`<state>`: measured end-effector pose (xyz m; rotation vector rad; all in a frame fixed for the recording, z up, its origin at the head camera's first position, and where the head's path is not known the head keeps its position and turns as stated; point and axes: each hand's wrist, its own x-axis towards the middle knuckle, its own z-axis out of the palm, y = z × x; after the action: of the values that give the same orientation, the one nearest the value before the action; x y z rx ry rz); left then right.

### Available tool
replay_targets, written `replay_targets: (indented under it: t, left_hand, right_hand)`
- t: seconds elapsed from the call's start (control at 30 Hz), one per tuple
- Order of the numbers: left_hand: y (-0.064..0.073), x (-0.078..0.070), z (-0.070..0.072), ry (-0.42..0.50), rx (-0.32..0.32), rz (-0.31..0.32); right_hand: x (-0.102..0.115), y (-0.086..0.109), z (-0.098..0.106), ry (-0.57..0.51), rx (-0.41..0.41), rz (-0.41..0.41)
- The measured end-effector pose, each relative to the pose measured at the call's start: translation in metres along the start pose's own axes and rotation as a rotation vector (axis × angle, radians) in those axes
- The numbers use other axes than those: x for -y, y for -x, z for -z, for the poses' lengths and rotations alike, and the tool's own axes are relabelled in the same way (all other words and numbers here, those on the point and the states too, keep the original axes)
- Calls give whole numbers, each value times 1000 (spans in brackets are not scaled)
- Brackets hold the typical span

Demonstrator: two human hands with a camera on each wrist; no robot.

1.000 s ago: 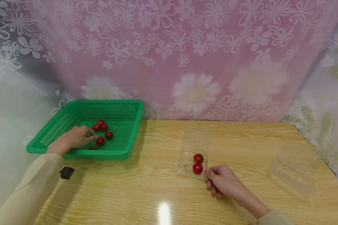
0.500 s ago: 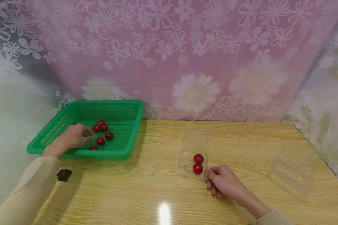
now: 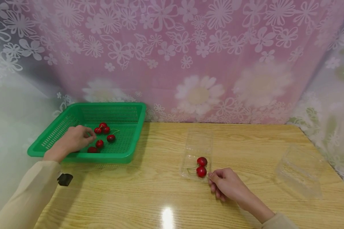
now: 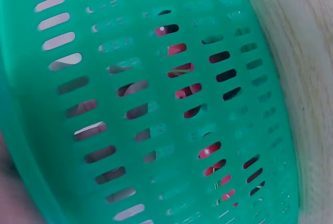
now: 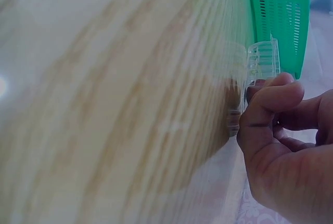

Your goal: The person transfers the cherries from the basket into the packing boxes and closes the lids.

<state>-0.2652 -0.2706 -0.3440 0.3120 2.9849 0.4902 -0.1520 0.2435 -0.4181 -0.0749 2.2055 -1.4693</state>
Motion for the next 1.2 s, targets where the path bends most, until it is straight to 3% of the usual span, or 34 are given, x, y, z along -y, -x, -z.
replay_targets:
  t: [0.8, 1.2]
  left_hand:
    - [10, -13, 1, 48, -287, -52]
    - [14, -37, 4, 131, -458, -73]
  right_hand:
    - [2, -1, 0, -4, -6, -7]
    - [2, -1, 0, -8, 0, -7]
